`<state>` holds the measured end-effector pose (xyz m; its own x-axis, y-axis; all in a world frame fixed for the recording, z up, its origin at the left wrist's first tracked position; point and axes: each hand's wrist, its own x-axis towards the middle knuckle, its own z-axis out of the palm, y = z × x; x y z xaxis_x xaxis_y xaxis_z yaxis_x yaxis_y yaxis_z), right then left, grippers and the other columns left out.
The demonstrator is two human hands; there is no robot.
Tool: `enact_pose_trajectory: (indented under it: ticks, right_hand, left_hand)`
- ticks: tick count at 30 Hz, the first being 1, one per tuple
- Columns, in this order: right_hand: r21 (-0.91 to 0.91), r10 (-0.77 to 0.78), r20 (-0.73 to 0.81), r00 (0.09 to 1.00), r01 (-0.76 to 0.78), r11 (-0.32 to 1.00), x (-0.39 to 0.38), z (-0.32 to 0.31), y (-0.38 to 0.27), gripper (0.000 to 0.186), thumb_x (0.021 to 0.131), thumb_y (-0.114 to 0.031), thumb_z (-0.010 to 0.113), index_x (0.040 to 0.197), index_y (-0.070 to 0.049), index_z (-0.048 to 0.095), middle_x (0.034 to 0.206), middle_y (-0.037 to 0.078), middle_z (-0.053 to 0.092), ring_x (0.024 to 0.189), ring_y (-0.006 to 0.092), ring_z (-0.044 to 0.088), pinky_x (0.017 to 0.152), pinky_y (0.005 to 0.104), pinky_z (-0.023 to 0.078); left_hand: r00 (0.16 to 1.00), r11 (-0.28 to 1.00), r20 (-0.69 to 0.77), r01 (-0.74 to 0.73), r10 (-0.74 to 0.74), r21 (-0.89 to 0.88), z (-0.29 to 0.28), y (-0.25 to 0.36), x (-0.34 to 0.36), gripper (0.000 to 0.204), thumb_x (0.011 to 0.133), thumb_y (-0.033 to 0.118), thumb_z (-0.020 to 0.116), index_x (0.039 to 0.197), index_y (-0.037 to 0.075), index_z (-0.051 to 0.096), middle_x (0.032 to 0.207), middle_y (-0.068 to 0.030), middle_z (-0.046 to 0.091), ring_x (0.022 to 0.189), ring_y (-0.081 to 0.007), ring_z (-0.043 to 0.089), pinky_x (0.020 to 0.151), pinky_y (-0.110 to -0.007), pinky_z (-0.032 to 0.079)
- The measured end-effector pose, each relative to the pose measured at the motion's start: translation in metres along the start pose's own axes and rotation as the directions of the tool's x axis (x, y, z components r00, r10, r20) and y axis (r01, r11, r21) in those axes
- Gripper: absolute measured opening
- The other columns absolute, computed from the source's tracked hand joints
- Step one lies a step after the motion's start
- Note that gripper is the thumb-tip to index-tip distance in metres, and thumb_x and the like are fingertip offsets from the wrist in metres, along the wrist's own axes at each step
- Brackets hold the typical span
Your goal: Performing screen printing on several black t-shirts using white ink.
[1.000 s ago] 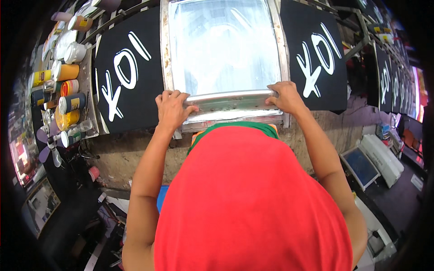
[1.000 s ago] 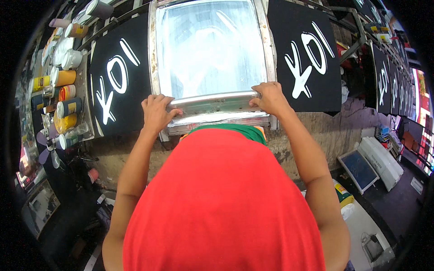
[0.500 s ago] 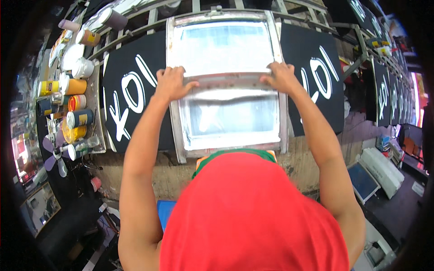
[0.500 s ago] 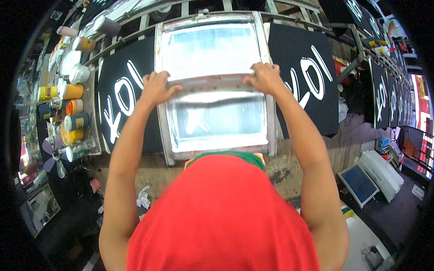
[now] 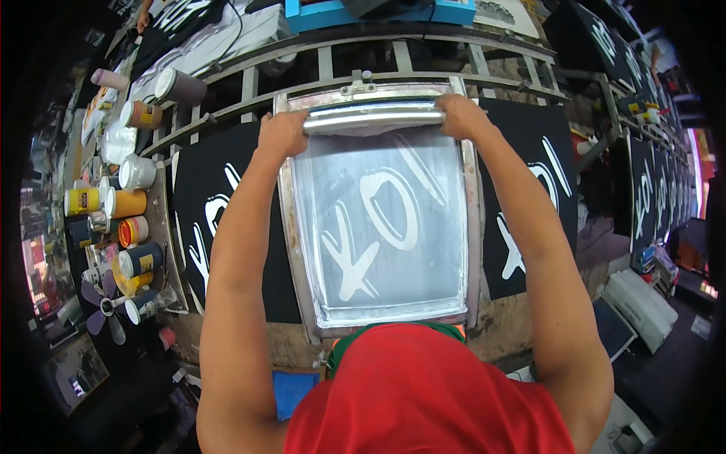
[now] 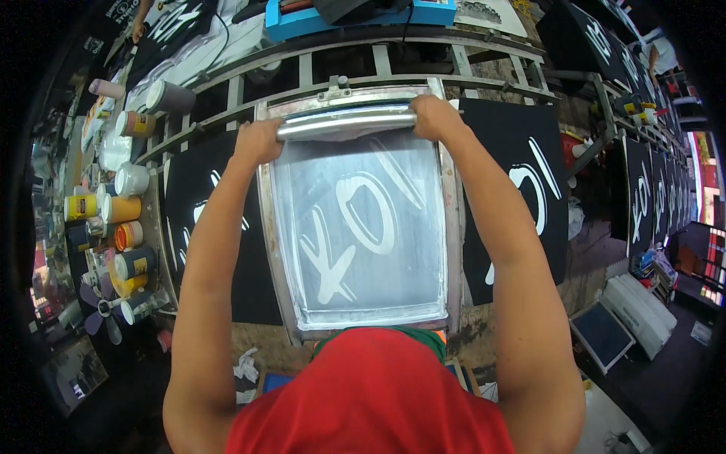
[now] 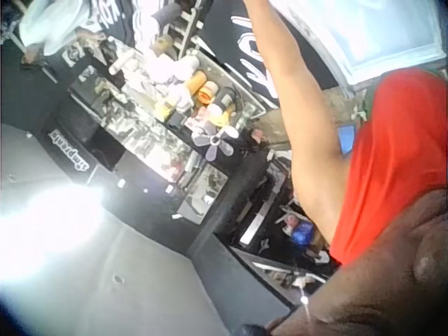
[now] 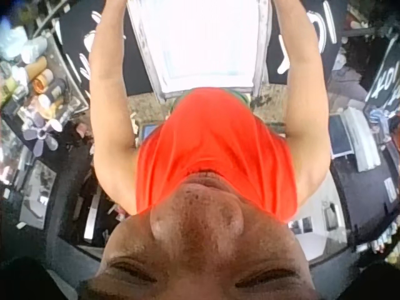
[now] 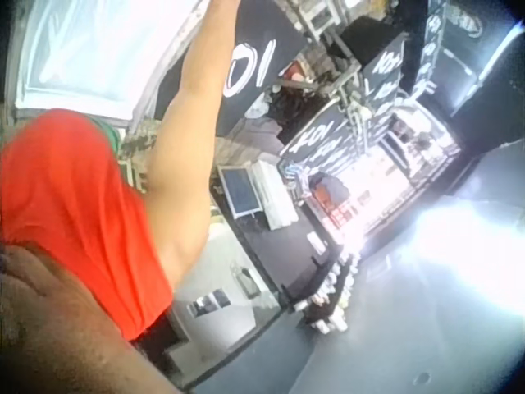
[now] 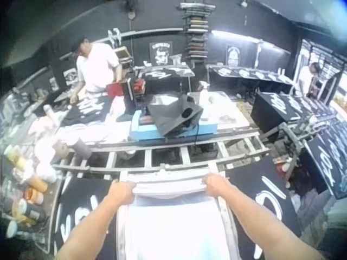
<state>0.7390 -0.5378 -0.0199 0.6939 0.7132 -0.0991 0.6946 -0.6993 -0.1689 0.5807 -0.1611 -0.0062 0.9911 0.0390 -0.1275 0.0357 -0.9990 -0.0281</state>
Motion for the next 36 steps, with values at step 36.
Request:
enact_pose_trajectory:
  ticks: [36]
  right_hand:
    - [-0.05, 0.154, -0.112, 0.982, -0.16, 0.986, 0.003, 0.011, -0.021, 0.039, 0.077, -0.012, 0.065, 0.115, -0.012, 0.076, 0.113, 0.014, 0.073, 0.108, 0.0318, 0.069, 0.099, 0.0507, 0.044]
  left_hand:
    - [0.986, 0.986, -0.034, 0.163, -0.164, -0.041, 0.017, 0.007, -0.005, 0.046, 0.08, 0.012, 0.063, 0.123, 0.02, 0.074, 0.113, -0.0101, 0.075, 0.113, -0.0287, 0.068, 0.122, -0.059, 0.026]
